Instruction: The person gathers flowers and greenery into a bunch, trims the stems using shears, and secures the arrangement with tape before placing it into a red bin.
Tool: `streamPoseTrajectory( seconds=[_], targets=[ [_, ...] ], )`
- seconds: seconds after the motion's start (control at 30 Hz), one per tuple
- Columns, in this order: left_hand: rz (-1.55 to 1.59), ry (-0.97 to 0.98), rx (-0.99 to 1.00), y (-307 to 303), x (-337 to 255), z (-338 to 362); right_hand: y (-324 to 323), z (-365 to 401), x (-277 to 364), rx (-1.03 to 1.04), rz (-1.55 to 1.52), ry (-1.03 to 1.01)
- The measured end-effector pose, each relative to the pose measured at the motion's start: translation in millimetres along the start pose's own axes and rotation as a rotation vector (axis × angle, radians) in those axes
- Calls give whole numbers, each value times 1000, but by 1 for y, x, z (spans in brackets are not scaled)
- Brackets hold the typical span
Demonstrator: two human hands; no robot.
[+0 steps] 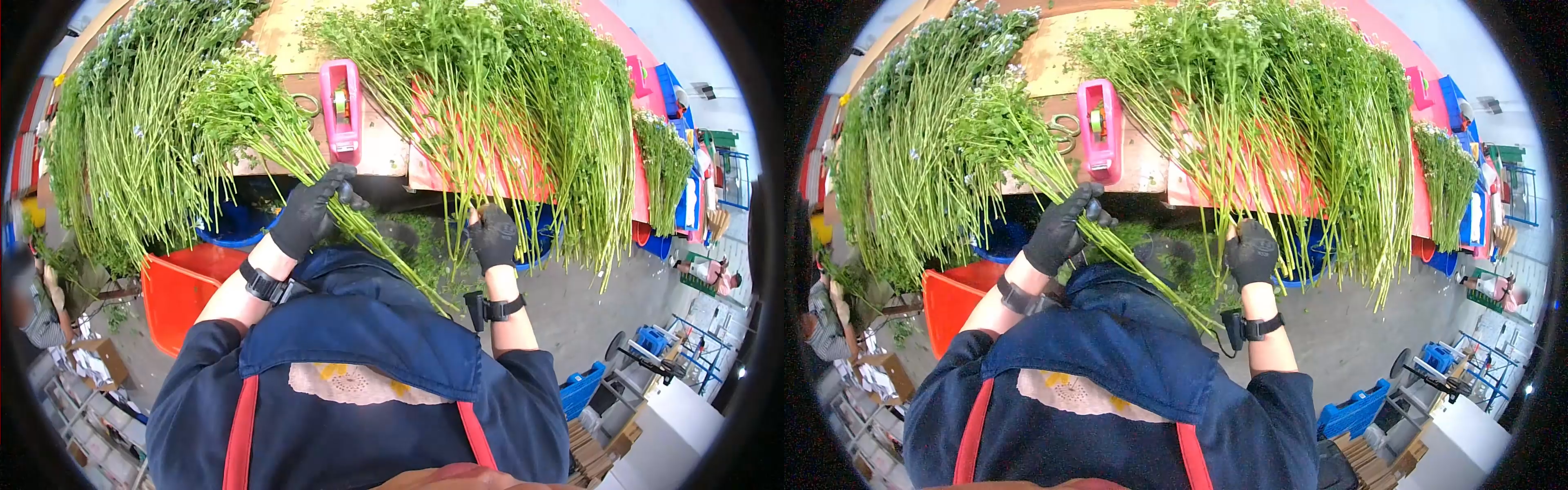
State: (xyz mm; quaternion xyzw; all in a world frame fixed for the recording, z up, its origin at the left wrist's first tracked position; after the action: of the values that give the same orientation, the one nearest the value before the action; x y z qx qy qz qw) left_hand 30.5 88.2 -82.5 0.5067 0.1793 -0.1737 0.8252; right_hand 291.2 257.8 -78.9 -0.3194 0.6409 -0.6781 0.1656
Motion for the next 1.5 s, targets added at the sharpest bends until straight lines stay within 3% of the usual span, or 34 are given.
streamPoseTrajectory(
  seconds=[0.07, 0.1, 0.2, 0.33, 0.43, 0.47, 0.5, 0.57, 0.6, 0.63, 0.73, 0.77, 0.8, 0.83, 0.87, 0.93, 1.0, 1.07, 1.1, 1.13, 1.17, 1.2, 1.23, 1.33, 1.4, 1.5],
  targets=[
    [-2, -7, -10, 1, 0, -1, 4, 7, -5, 259, 29, 242],
    [-16, -2, -8, 4, 0, -1, 19, 11, -5, 385, 98, 226],
    [-48, 21, 24, 9, 1, -2, 51, 24, -6, 401, 89, 186],
    [-97, 12, 0, 14, -3, 1, 28, 31, 0, 104, -93, -14],
    [-182, 34, -27, 16, -9, 4, -25, 27, -22, 85, -51, 40],
    [-180, 38, -23, 14, -8, 3, -54, 24, -37, -53, -112, 35],
    [-178, 40, -20, 11, -6, 3, -69, 18, -66, -83, 117, 78],
    [-209, 43, -35, 11, -8, 4, -120, 1, -97, -153, 303, 208],
    [-198, 33, -30, 12, -9, 6, -140, -4, -102, -240, 407, 169],
    [-188, 21, -20, 15, -9, 6, -148, -12, -110, -199, 434, 190],
    [-151, 11, -13, 20, -6, 4, -161, -24, -84, -293, 315, -57],
    [-149, 27, -9, 19, -5, 4, -162, -22, -76, -359, 187, -173],
    [-149, 43, -4, 16, -5, 4, -145, -16, -98, -353, 58, -15],
    [-529, 125, 29, 14, -9, 5, -129, -11, -115, -252, -138, 204],
    [-380, 94, 30, 12, -8, 4, -109, -3, -126, -151, -337, 421],
    [-87, 17, 29, 11, -3, 4, -92, 5, -125, -278, -434, 363],
    [-286, 48, -45, 5, -8, 7, -85, 14, -120, -371, -426, 262],
    [-186, 38, -23, 3, -3, 4, -95, 23, -91, -490, -501, 216],
    [-418, 124, -46, 21, -13, 12, -97, 28, -79, -511, -453, 210],
    [-338, 85, -48, 23, -9, 10, -98, 31, -67, -532, -405, 201],
    [-258, 47, -53, 22, -7, 8, -90, 32, -60, -497, -416, 250],
    [-178, 11, -60, 21, -5, 6, -87, 29, -47, -482, -222, 138],
    [-177, -4, -62, 20, -2, 4, -80, 27, -39, -526, -217, 57],
    [-202, -13, -34, 26, 2, -1, -39, 4, -39, -201, -32, 44],
    [-200, -24, -50, 31, 2, -2, -10, 0, -59, -110, -206, 36],
    [-177, -28, -64, 26, 5, -6, -33, -17, -77, -177, -262, 88]
  ],
)
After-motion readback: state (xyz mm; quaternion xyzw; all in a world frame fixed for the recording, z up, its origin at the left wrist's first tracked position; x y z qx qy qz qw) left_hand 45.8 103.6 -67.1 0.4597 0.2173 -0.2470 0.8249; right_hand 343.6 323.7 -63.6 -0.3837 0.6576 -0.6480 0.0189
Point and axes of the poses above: each hand's wrist, its own z-axis away from the middle knuckle, its own y-axis out of the palm, x = y × z, the point moved 8 cm from there along -z, towards the middle knuckle, and after that the axes turned 4 degrees about -y, right-handed, at the moved point
